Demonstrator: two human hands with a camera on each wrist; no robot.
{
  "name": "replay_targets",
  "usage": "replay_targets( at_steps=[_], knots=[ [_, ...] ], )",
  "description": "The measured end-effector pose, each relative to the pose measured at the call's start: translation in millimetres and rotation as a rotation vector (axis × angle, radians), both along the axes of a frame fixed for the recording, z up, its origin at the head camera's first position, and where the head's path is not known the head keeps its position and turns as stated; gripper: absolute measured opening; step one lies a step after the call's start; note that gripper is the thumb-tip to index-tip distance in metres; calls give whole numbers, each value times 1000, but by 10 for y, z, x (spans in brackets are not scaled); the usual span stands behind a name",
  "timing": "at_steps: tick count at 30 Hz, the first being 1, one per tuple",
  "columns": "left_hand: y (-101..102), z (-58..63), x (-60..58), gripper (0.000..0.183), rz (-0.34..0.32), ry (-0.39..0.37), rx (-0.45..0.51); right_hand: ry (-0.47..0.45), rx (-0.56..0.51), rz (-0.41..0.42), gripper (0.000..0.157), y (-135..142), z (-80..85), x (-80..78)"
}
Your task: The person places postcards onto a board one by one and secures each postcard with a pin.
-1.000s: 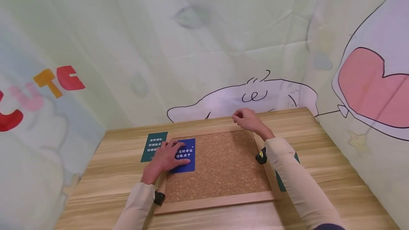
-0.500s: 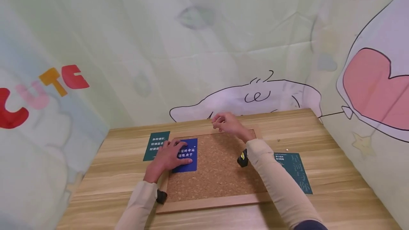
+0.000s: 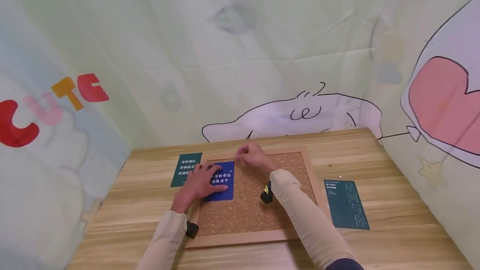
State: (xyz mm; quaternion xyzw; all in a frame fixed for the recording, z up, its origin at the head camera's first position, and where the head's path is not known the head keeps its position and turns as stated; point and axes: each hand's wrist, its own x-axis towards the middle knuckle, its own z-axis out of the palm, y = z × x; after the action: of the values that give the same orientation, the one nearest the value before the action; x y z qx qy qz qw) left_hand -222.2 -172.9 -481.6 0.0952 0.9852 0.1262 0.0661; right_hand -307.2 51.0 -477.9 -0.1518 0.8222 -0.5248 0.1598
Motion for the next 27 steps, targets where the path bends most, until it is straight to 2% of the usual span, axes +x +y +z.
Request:
replay_targets(
  at_steps=[9,14,20,27],
  knots=[
    [1,13,-8,79,-13,0,11,-146,79,-112,14,-210,-73,15],
    [-9,-16,-15,78,-15,11,44,-170,101,-161,17,-306,-99,17],
    [-15,-50,-11,77,-15,31,70,-181,134,-229,14,-354,-123,3],
    [-38,-66,-14,76,3,23,69,-210,155,-257,12,-362,-131,-39]
  ],
)
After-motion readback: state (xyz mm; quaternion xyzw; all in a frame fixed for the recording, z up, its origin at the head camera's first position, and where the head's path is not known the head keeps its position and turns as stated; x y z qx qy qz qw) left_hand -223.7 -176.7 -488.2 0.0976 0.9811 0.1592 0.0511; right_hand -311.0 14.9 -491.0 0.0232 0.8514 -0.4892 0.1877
